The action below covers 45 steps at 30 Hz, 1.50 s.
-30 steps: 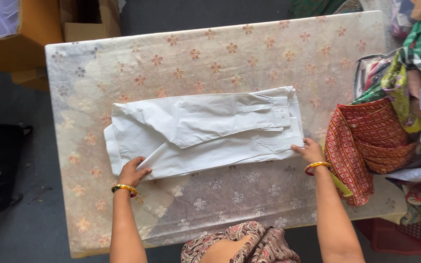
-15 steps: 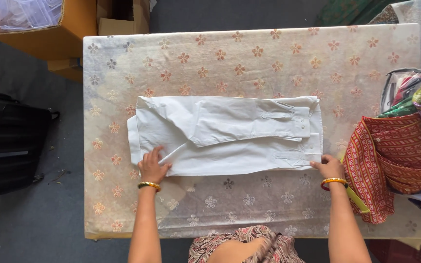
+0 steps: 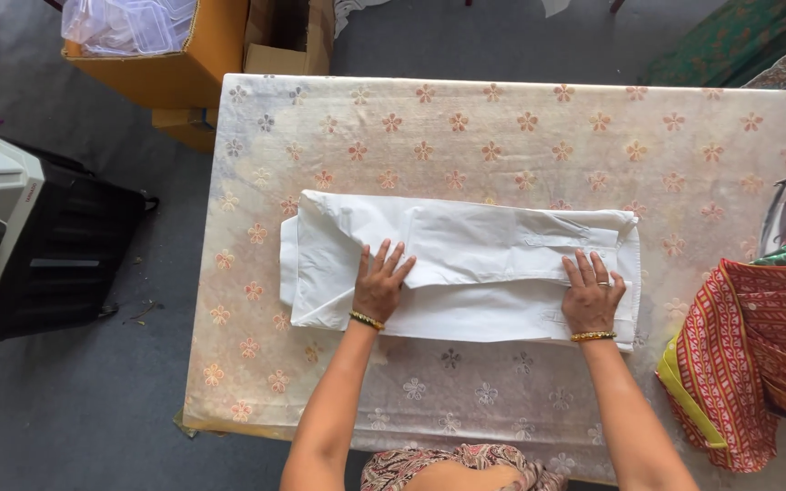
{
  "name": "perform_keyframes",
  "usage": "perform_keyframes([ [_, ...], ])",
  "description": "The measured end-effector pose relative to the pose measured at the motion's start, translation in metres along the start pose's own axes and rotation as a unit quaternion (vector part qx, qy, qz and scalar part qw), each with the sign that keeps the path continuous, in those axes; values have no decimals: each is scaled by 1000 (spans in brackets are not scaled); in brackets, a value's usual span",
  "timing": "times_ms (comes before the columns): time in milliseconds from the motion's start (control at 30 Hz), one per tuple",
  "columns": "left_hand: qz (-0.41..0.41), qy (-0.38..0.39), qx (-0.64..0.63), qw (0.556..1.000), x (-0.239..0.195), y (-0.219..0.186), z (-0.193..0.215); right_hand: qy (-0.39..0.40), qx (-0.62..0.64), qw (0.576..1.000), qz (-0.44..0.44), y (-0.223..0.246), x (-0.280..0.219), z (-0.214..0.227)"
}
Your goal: Fold several clothing items and organize them into storage bags and a plastic bin.
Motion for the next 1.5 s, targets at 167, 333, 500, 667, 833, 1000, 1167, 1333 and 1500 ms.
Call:
perform_keyframes([
  [167,3,17,-11,1000,-14,-5,-7,-23,-1,1000,8,-19,-5,-2],
  [333,33,27,-16,999,-18,-11,4,-19,11,1000,0,-23,-5,5],
  [500,92,165,-37,981,-3,-9,10,12,80,997,-21,-17,13,2],
  [667,117,88,-105,984,41,-41,-22,-22,206,978,32,67,69,-4],
  [833,74,47,-72,993,68,-74,-75,88,161,981,63,115,89,-77],
  [1000,210,68,32,975,54,37,-84,70,61,994,-54,-10,57,-99],
  [1167,270,45,49,961,43,92,-50,95,114,985,-88,-67,52,-75],
  [1333,311,69,82,944,40,98,-43,125,129,977,-113,-64,56,-67],
  [1500,306,73,97,944,40,101,-49,112,140,978,-109,-65,58,-65],
])
Point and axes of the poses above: each hand's wrist, its own x-axis towards the middle knuckle, its own z-axis out of the back of the hand, y = z × x, the point moved 9 cm from there along x, towards the middle knuckle, and after that the axes turned 9 degrees about z, right-handed, at the moved point
